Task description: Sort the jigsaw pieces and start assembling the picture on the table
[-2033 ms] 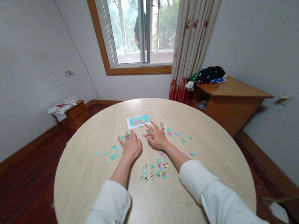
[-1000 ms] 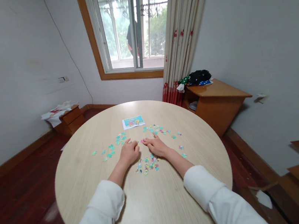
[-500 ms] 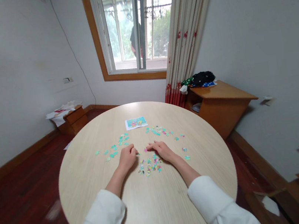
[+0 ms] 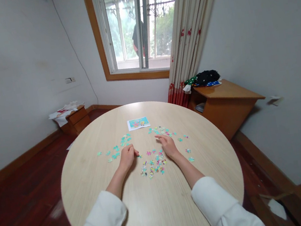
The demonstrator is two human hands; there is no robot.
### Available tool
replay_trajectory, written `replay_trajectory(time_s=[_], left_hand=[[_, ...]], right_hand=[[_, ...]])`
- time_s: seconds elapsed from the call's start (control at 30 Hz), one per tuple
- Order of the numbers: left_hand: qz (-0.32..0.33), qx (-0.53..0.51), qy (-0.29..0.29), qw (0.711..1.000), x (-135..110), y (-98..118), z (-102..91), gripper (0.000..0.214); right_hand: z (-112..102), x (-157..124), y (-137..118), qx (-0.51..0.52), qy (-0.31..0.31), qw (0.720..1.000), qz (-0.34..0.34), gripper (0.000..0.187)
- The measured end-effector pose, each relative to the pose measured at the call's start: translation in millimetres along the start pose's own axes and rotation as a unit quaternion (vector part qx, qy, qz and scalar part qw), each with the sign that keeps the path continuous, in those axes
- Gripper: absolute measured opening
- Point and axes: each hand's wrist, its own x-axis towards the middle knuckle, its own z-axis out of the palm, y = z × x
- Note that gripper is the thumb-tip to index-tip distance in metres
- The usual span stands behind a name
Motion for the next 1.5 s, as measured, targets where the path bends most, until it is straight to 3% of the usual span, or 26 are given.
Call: replay_trajectory(time_s=[0.07,0.17,0.3,0.47,0.67,0.8,1.03,1.33,1.5], left_hand=[[-0.001,-0.007,-0.004,1.0,0.1,0.0,0.0,0.022],[0.0,-0.014,-0.01,1.0,1.0,-1.0,-0.1,0.022],[0.006,-0.015,-0.015,1.0,2.9,-4.4,-0.2,0.023],[0.005,-0.012,-0.019,1.0,4.1,-7.2,0.4,0.023],[-0.003,-0.004,-0.026,1.0,4.6,-7.4,1.1,0.022],[0.001,-0.009,-0.026,1.0,4.2,-7.7,0.8,0.023],[0.003,-0.018,-0.026,0.999,3.7,-6.6,0.3,0.023],[0.001,-0.025,-0.029,0.999,3.3,-5.3,1.0,0.021],[0.003,-0.02,-0.025,0.999,3.2,-6.5,1.9,0.021]], right_hand=[[3.2,6.0,0.4,-0.113,0.027,0.993,-0.006,0.044],[8.1,13.0,-1.0,-0.22,0.004,0.975,-0.016,0.048],[12.2,17.5,-1.8,-0.284,-0.056,0.957,-0.017,0.05],[12.6,17.6,0.5,-0.342,-0.022,0.939,0.003,0.05],[15.1,21.1,0.5,-0.335,-0.025,0.941,-0.042,0.049],[16.5,22.9,-1.0,-0.34,-0.04,0.939,-0.032,0.046],[15.7,30.1,4.5,-0.358,0.032,0.932,-0.034,0.043],[14.7,41.2,2.2,-0.355,-0.022,0.935,0.004,0.041],[12.1,34.9,2.4,-0.343,-0.015,0.938,-0.056,0.041]])
